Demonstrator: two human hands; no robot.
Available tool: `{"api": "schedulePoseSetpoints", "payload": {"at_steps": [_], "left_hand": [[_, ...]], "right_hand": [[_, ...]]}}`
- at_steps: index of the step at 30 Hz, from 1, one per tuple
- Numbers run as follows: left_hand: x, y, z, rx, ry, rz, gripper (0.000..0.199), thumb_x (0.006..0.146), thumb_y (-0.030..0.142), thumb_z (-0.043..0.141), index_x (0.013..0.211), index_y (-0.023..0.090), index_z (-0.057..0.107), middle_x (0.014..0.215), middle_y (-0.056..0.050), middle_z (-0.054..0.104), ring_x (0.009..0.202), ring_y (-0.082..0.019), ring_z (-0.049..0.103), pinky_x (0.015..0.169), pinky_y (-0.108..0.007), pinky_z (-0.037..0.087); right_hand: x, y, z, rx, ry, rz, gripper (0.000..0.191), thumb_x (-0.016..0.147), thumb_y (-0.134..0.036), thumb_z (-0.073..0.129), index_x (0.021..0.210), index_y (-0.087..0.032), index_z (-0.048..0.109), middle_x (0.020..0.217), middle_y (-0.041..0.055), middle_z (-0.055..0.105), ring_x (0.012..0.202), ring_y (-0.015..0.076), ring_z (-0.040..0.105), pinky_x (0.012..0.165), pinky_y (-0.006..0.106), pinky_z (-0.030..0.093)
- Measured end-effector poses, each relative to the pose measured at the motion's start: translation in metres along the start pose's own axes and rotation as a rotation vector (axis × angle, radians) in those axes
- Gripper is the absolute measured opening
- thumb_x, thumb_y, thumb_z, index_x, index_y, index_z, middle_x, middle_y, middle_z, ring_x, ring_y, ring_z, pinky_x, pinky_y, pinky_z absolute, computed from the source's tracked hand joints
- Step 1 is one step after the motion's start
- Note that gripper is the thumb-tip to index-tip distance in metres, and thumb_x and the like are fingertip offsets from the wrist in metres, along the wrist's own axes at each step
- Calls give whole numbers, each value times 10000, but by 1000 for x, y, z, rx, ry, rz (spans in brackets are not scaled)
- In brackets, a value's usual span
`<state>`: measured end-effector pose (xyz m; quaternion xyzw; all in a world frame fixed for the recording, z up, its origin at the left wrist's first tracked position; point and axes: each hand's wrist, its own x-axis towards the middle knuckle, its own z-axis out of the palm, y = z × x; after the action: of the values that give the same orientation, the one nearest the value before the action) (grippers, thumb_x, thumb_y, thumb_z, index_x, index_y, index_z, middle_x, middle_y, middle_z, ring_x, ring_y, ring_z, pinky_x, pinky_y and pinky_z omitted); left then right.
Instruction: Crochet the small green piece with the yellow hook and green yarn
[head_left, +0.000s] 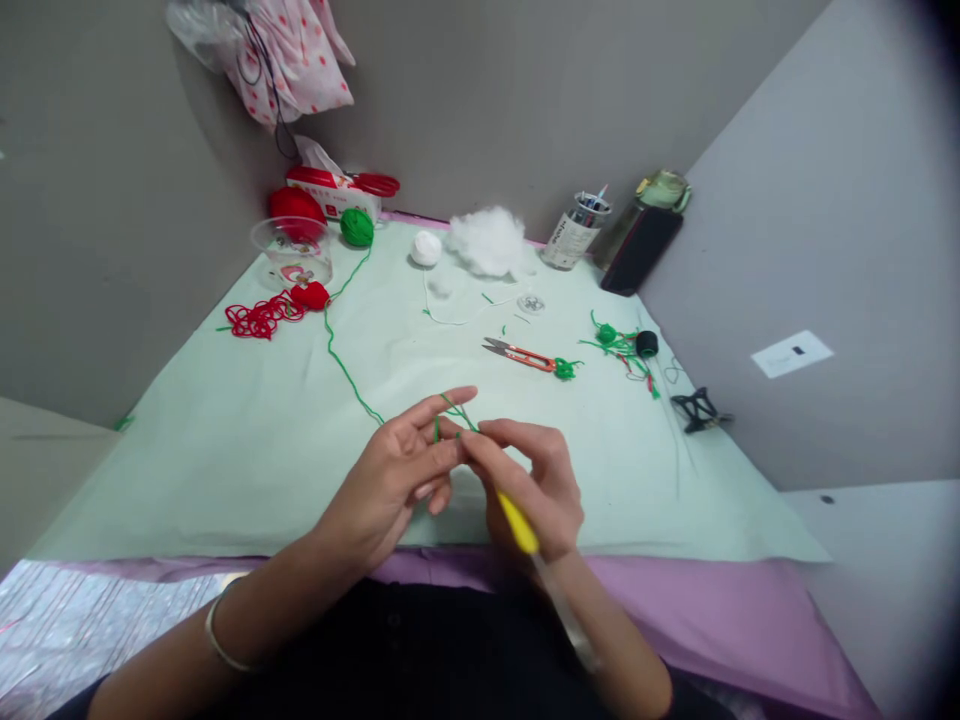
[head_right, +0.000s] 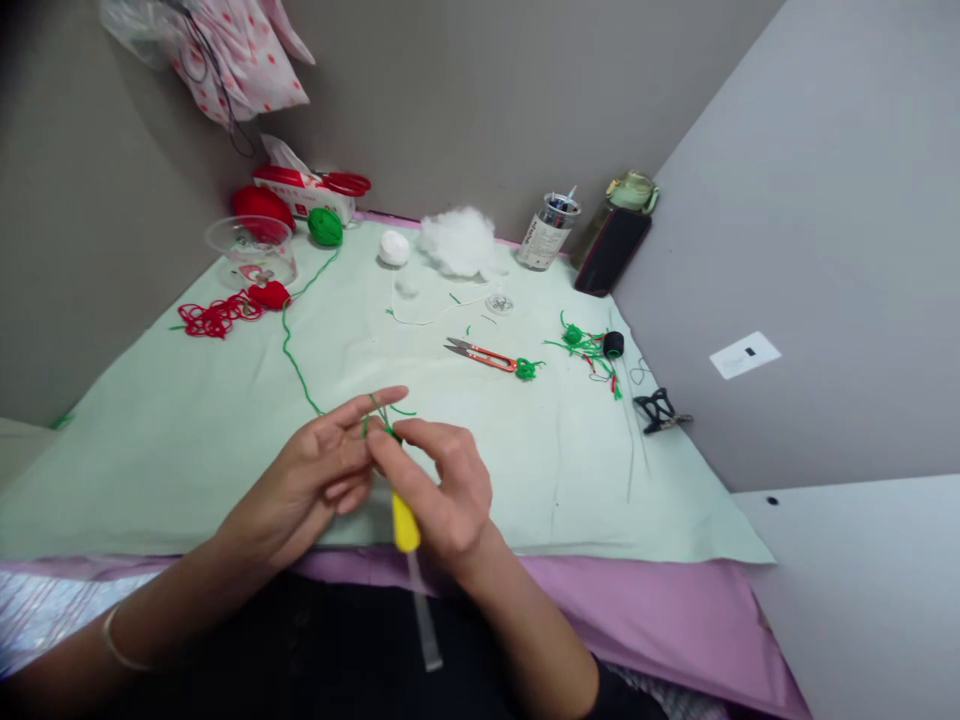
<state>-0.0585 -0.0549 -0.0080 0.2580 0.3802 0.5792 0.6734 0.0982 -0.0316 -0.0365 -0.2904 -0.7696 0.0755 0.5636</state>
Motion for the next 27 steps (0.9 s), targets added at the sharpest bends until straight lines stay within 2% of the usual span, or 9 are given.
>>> {"api": "schedulePoseSetpoints", "payload": {"at_steps": [3, 5, 7, 13, 15, 17, 20, 23, 27], "left_hand": [[2, 6, -3, -119, -23, -78, 347, 816, 204, 913, 1157, 193, 852, 699, 77, 520, 448, 26, 249, 401, -80, 334], [2, 8, -3, -116, -20, -28, 323, 819, 174, 900, 1136, 223, 860, 790, 48, 597, 454, 31, 279, 401, -76, 349], [0, 7, -1, -73, -47, 15, 350, 821, 168, 895, 1155, 265, 857, 869, 31, 646, 463, 19, 325, 397, -90, 386], [-1, -2, 5, -1, -3, 89, 426, 800, 203, 931, 1208, 287, 844, 852, 38, 650, 513, -18, 425, 474, -131, 512], [1, -2, 3, -59, -14, 25, 403, 811, 219, 929, 1203, 266, 847, 775, 51, 612, 485, -3, 377, 468, -116, 482], [3, 1, 0, -137, -53, -77, 353, 831, 229, 914, 1180, 217, 856, 695, 71, 535, 459, 12, 281, 448, -96, 431], [4, 5, -4, -199, -71, -134, 275, 837, 215, 902, 1105, 158, 874, 671, 86, 449, 467, 19, 220, 438, -77, 382], [2, 6, -2, -154, -53, -58, 267, 845, 192, 886, 1111, 216, 876, 767, 56, 548, 470, 25, 282, 462, -95, 422], [-1, 3, 3, -51, -49, 15, 332, 827, 198, 899, 1150, 269, 864, 840, 35, 619, 493, 0, 366, 502, -145, 496]], "right_hand": [[9, 2, -2, 331, 78, 242, 264, 1067, -167, 575, 1168, -280, 792, 943, 46, 774, 785, 178, 714, 679, 335, 606], [16, 2, -4, 527, 101, 394, 237, 1083, -215, 567, 1101, -275, 795, 884, 24, 758, 700, 151, 671, 640, 315, 578], [21, 1, -4, 597, 54, 434, 195, 1070, -248, 609, 1060, -266, 803, 913, 28, 767, 724, 149, 677, 659, 312, 585], [9, -2, 1, 282, -7, 233, 289, 1035, -125, 630, 1209, -292, 790, 1013, 48, 784, 861, 176, 735, 716, 323, 623], [4, -2, 1, 130, -11, 92, 373, 997, -88, 676, 1291, -296, 772, 1116, 81, 789, 973, 211, 752, 767, 354, 638], [3, -2, -1, 92, 13, 61, 388, 985, -80, 689, 1294, -296, 776, 1130, 89, 798, 998, 226, 753, 786, 369, 638], [10, 0, -5, 319, 90, 310, 267, 1035, -139, 635, 1148, -299, 817, 988, 48, 800, 832, 185, 725, 711, 336, 607], [17, 3, -6, 667, 110, 569, 209, 1065, -252, 628, 1032, -301, 829, 920, 14, 771, 683, 128, 655, 631, 288, 549], [15, 3, -2, 779, 22, 619, 160, 1046, -294, 678, 1038, -296, 837, 948, 15, 766, 744, 121, 652, 672, 276, 524]]}}
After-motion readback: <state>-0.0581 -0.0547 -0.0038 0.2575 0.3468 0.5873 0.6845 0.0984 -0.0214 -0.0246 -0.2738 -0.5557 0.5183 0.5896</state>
